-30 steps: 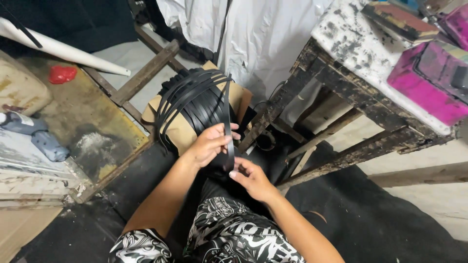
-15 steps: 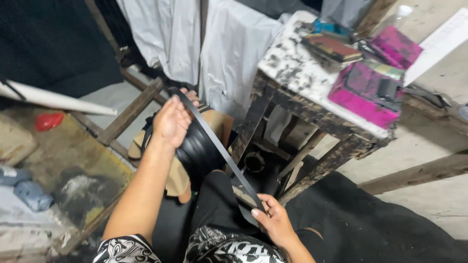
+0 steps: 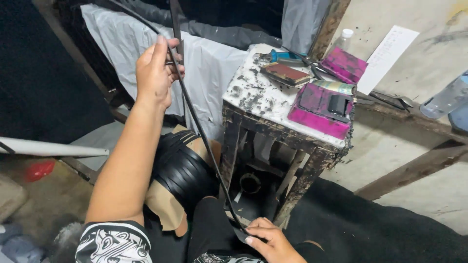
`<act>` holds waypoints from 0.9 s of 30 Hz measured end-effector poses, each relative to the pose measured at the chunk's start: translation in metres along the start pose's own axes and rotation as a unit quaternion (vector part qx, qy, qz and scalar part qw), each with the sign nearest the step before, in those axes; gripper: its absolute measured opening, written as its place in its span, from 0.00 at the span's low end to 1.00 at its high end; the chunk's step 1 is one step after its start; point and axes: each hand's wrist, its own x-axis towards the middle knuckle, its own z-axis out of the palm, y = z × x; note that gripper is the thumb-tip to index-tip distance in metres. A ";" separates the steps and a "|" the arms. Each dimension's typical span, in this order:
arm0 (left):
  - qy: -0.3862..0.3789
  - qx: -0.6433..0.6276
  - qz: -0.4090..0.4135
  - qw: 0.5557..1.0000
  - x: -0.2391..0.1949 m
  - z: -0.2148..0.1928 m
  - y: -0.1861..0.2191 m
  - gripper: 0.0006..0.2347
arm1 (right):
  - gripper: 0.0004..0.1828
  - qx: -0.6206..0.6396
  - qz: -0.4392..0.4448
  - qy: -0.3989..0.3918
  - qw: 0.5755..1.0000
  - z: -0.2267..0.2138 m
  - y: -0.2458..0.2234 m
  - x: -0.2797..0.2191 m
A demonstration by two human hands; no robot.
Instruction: Sanding the edges of a long leather strip and hanging it on a drying rack using clothespins.
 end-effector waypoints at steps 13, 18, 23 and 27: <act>-0.104 0.158 -0.045 0.981 0.007 0.095 -0.001 0.13 | 0.16 -0.079 -0.080 -0.184 0.976 -0.016 -0.095 -0.007; -0.155 0.172 -0.097 0.968 0.008 0.118 -0.003 0.15 | 0.05 -0.033 -0.071 -0.204 0.976 -0.016 -0.135 -0.011; -0.213 0.171 -0.102 0.957 0.013 0.151 -0.001 0.16 | 0.17 0.014 -0.166 -0.233 0.958 -0.020 -0.174 -0.011; -0.216 0.189 -0.075 0.955 0.023 0.175 0.000 0.18 | 0.14 -0.076 -0.223 -0.205 0.950 -0.017 -0.166 -0.008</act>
